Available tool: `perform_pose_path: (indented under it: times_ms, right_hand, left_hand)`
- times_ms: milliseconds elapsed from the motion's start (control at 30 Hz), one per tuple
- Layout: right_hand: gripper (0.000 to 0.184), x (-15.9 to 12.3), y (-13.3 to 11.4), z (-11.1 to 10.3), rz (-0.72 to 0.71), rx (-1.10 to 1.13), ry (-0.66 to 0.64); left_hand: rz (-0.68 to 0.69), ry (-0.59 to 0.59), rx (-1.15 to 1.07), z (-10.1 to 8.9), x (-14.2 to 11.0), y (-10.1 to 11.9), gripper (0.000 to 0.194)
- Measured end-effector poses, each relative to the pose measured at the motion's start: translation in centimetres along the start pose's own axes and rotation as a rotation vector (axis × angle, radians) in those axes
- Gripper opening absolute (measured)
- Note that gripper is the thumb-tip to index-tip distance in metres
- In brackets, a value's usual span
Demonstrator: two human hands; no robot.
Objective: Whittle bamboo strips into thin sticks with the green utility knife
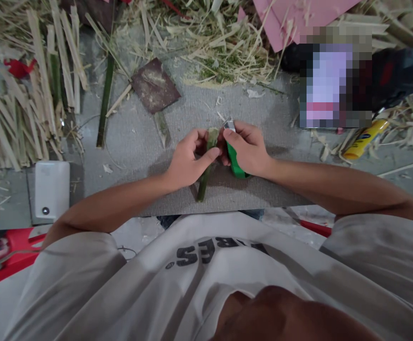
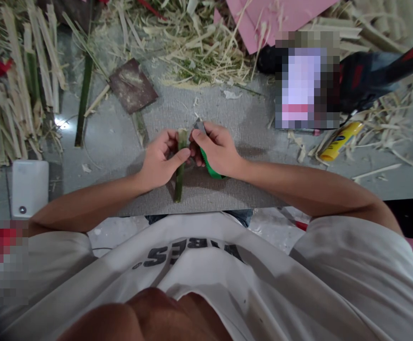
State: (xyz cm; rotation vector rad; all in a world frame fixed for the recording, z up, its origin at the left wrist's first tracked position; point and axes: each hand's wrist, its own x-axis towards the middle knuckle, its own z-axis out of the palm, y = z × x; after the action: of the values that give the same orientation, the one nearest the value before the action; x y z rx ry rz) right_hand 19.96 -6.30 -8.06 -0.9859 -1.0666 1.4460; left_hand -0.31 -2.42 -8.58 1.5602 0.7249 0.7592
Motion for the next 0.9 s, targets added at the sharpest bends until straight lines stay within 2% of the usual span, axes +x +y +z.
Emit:
perform_pose_path:
  times_ms: [67, 200, 367, 533, 633, 767, 900]
  right_hand:
    - [0.058, 0.1, -0.2, -0.3, 0.034, 0.053, -0.075]
    - [0.053, 0.4, -1.0, -1.3, 0.147, 0.091, -0.322]
    - [0.047, 1.0, -1.5, -2.8, 0.300, 0.174, -0.569]
    - [0.039, 1.7, -1.7, -3.6, 0.454, 0.272, -0.704]
    - [0.036, 1.7, -1.7, -3.7, 0.527, 0.287, -0.719]
    - [0.034, 1.7, -1.7, -3.6, 0.572, 0.282, -0.735]
    - [0.034, 1.8, -1.5, -3.6, 0.557, 0.291, -0.750]
  left_hand:
    - [-0.016, -0.039, -0.152, -0.2, 0.4, -0.2, 0.044]
    - [-0.081, -0.192, -0.411, -0.5, 1.1, -0.2, 0.048]
    - [-0.163, -0.293, -0.490, -0.7, 1.3, -0.1, 0.051]
    - [-0.164, -0.347, -0.441, -0.8, 1.0, -0.1, 0.041]
    - [-0.145, -0.349, -0.273, -1.0, 0.9, 0.1, 0.031]
    - [0.027, -0.344, -0.003, -1.2, 0.8, 0.4, 0.031]
    - [0.108, -0.342, 0.079, -1.4, 0.8, 0.1, 0.036]
